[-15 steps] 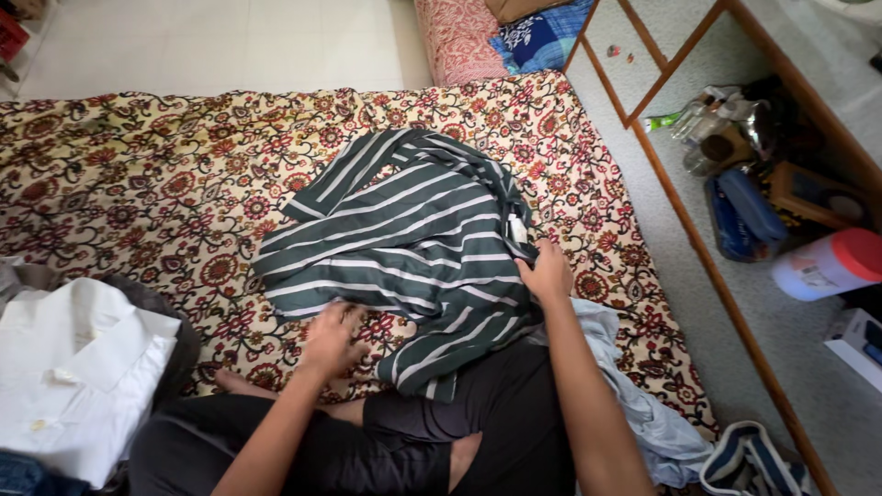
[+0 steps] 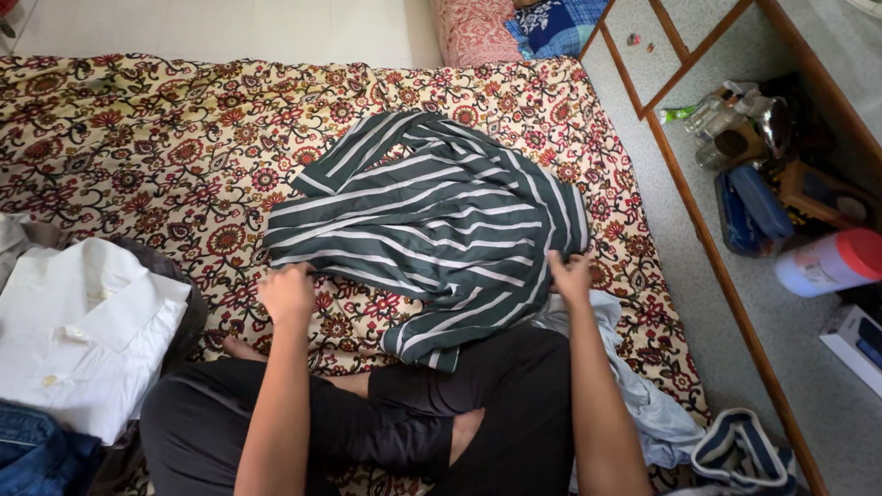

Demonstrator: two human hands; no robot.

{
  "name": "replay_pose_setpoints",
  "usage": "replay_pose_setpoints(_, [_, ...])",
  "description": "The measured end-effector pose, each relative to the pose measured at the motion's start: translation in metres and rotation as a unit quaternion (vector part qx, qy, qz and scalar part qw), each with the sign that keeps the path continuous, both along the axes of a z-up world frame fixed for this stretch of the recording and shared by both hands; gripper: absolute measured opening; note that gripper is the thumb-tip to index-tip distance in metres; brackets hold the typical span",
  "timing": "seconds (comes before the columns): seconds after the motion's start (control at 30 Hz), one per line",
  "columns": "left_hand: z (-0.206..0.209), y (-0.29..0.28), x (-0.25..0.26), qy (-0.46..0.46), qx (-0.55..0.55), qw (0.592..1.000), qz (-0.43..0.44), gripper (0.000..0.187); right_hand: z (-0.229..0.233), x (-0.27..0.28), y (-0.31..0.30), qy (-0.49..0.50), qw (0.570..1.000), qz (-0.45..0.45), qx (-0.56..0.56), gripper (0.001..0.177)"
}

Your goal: The person folds a striped shirt and buttons a white short-sleeved shirt by hand.

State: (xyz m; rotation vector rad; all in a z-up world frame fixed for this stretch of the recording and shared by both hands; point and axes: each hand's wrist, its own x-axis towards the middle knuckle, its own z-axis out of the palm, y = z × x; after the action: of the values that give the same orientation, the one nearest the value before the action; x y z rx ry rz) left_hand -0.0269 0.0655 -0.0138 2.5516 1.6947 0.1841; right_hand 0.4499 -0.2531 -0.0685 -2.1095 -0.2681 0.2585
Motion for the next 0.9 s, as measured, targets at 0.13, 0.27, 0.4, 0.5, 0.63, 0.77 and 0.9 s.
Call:
replay_pose_setpoints(0.13, [0.019, -0.020, -0.010, -0.020, 0.132, 0.991, -0.004, 0.021, 0.004, -0.010, -0.012, -0.127, 0.963, 0.220, -0.095, 0.106])
replay_pose_setpoints(0.27, [0.023, -0.075, 0.017, -0.106, -0.083, 0.988, -0.076, 0.022, 0.016, -0.015, -0.018, -0.022, 0.971, 0.210, -0.112, 0.076])
replay_pose_setpoints(0.4, [0.020, -0.158, 0.026, -0.171, -0.384, 0.877, -0.234, 0.061, 0.019, -0.022, -0.021, -0.081, 0.988, 0.005, -0.130, 0.047])
replay_pose_setpoints(0.5, [0.029, -0.191, 0.027, -0.409, -0.452, 0.726, -0.319, 0.054, 0.023, -0.026, -0.031, -0.107, 0.986, -0.110, -0.061, 0.035])
replay_pose_setpoints(0.63, [0.051, -0.214, 0.029, -0.496, -0.222, 0.752, -0.373, 0.034, 0.043, -0.046, -0.041, -0.247, 0.966, -0.081, 0.005, 0.028])
replay_pose_setpoints(0.77, [0.068, -0.227, 0.018, -0.478, -0.318, 0.775, -0.265, 0.031, 0.070, -0.132, -0.066, -0.307, 0.950, 0.022, 0.042, 0.017])
replay_pose_setpoints(0.9, [0.069, -0.238, 0.017, -0.574, -0.462, 0.654, -0.173, 0.033, 0.088, -0.269, -0.089, 0.006, 0.942, 0.101, 0.320, 0.026])
